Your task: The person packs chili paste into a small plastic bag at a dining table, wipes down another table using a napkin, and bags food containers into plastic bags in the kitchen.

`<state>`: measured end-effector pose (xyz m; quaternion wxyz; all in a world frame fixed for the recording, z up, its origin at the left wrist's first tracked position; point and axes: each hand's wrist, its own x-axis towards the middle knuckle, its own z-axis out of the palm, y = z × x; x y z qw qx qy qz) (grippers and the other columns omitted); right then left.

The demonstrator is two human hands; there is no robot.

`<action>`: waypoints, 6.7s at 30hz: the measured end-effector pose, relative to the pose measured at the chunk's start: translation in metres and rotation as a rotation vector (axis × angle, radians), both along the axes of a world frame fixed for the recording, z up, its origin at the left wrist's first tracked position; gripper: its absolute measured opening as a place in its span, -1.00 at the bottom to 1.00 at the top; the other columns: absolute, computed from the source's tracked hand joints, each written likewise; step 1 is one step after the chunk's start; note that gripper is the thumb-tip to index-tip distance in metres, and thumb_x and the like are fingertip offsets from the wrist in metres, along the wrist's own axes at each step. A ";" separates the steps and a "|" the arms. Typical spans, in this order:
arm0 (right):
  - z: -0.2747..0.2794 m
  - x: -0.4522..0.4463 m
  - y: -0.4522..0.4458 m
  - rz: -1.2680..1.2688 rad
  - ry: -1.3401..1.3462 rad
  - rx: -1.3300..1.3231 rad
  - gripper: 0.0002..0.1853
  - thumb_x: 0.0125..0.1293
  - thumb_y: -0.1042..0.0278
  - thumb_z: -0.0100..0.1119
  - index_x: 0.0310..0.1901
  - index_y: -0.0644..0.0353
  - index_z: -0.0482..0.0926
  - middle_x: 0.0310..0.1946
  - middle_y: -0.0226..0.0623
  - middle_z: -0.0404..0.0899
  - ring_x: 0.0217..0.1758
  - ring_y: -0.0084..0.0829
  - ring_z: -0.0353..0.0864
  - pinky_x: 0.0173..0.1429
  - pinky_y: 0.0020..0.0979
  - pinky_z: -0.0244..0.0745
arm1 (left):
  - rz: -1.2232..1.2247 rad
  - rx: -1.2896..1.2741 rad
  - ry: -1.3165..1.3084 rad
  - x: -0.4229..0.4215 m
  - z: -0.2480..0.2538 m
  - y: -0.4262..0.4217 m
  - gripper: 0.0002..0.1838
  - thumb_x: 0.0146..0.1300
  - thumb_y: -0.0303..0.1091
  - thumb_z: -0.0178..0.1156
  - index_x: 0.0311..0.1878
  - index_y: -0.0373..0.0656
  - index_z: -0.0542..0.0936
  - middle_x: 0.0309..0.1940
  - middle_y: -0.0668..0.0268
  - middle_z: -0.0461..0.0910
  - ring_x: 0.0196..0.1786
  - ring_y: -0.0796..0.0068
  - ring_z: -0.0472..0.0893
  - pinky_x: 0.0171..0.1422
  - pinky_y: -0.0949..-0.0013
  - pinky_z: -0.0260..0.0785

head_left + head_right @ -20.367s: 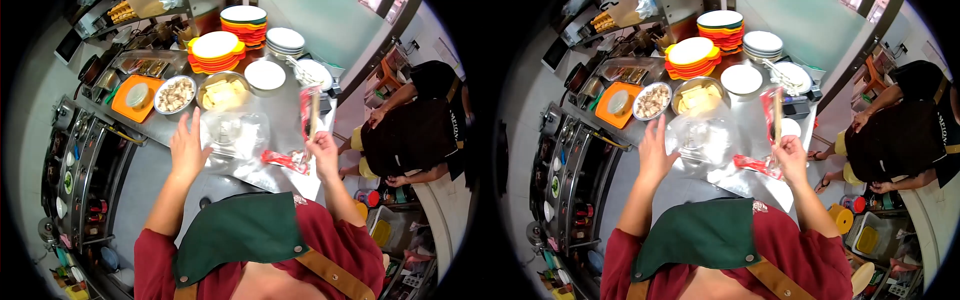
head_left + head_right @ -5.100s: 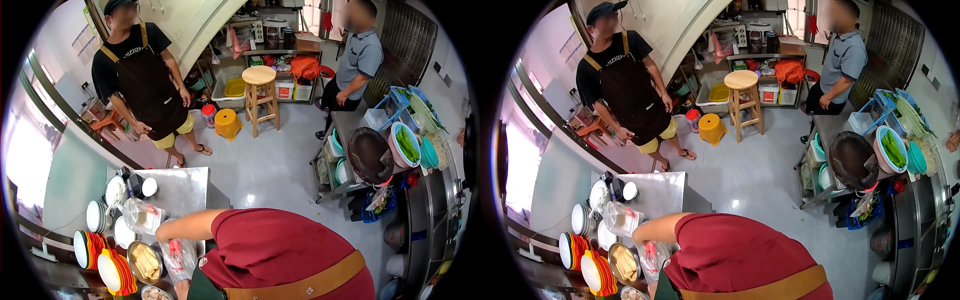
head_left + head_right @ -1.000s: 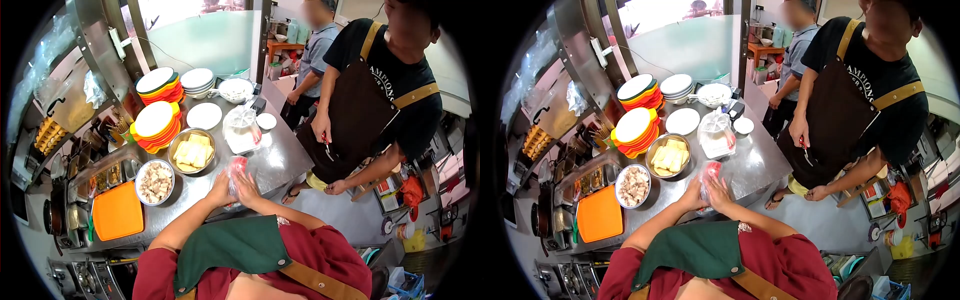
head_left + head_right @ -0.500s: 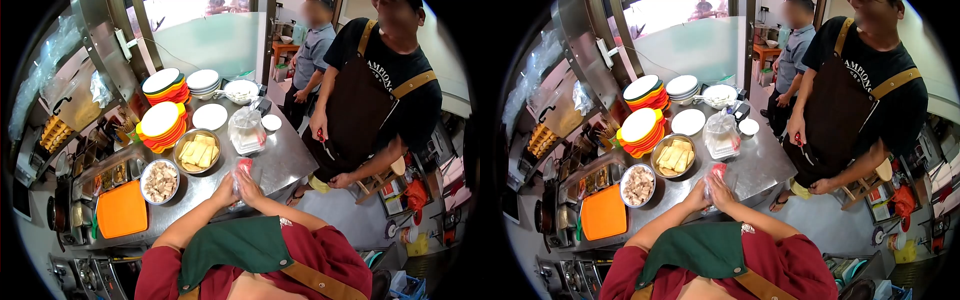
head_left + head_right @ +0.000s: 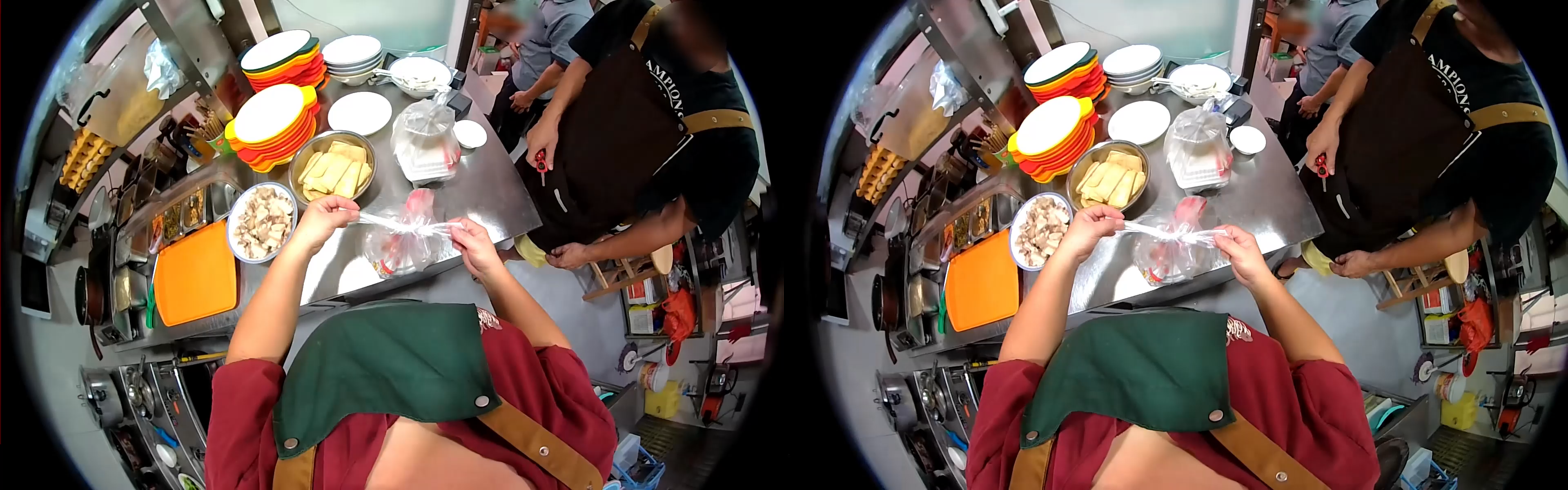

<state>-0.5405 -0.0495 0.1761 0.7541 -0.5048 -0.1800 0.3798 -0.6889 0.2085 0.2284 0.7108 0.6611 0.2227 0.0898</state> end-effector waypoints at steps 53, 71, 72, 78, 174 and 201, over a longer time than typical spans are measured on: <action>0.072 -0.015 0.065 0.088 -0.813 -0.319 -0.86 0.10 0.34 0.06 -0.51 0.18 0.52 -0.63 -0.37 0.40 -0.54 -0.54 0.40 -0.45 -0.47 0.31 | -0.349 0.445 -0.168 0.022 0.041 -0.045 -0.90 0.01 -0.47 0.15 -0.41 -0.19 0.42 -0.50 0.31 0.46 -0.42 0.46 0.47 -0.27 0.46 0.32; 0.057 -0.015 0.058 -0.012 -0.385 -0.157 -0.86 0.14 0.38 0.11 -0.45 0.25 0.44 -0.59 -0.43 0.50 -0.59 -0.67 0.41 -0.52 -0.61 0.30 | -0.189 -0.747 -0.300 0.027 0.023 -0.052 -0.47 0.15 -0.56 -0.12 0.24 -0.13 0.13 -0.60 0.37 0.41 -0.40 0.52 0.43 -0.11 0.41 0.28; 0.036 -0.011 0.063 -0.018 -0.504 -0.081 -0.84 0.13 0.35 0.10 -0.48 0.25 0.44 -0.57 -0.40 0.51 -0.58 -0.67 0.41 -0.53 -0.61 0.29 | -0.099 -0.633 -0.236 0.028 0.026 -0.056 -0.50 0.12 -0.57 -0.05 0.18 -0.18 0.20 -0.62 0.43 0.34 -0.47 0.64 0.41 -0.23 0.50 0.33; 0.058 0.007 0.050 0.406 0.138 -0.137 -0.83 0.14 0.36 -0.02 -0.52 0.25 0.44 -0.66 -0.44 0.38 -0.62 -0.61 0.34 -0.52 -0.62 0.24 | -0.158 0.996 -0.405 0.027 0.027 -0.065 -0.80 -0.04 -0.46 0.19 -0.27 -0.14 0.56 -0.55 0.34 0.45 -0.50 0.56 0.42 -0.32 0.45 0.26; 0.003 -0.013 0.060 0.192 -1.190 -0.241 -0.65 -0.08 0.26 0.27 -0.22 0.19 0.48 -0.18 -0.32 0.39 -0.11 -0.29 0.40 -0.03 -0.36 0.34 | -0.330 -0.624 -0.178 0.014 0.051 -0.073 -0.82 0.21 -0.36 -0.04 -0.30 -0.27 0.46 -0.42 0.32 0.46 -0.25 0.52 0.46 -0.03 0.47 0.26; -0.076 0.107 -0.037 0.080 -1.364 -0.860 -0.76 0.25 0.19 -0.12 -0.27 0.13 0.48 -0.36 -0.33 0.43 -0.22 -0.47 0.36 -0.09 -0.53 0.23 | -0.240 -0.168 0.011 0.041 0.052 -0.087 -0.71 0.17 -0.31 0.08 -0.07 -0.22 0.44 -0.23 0.36 0.52 -0.20 0.65 0.47 -0.14 0.61 0.26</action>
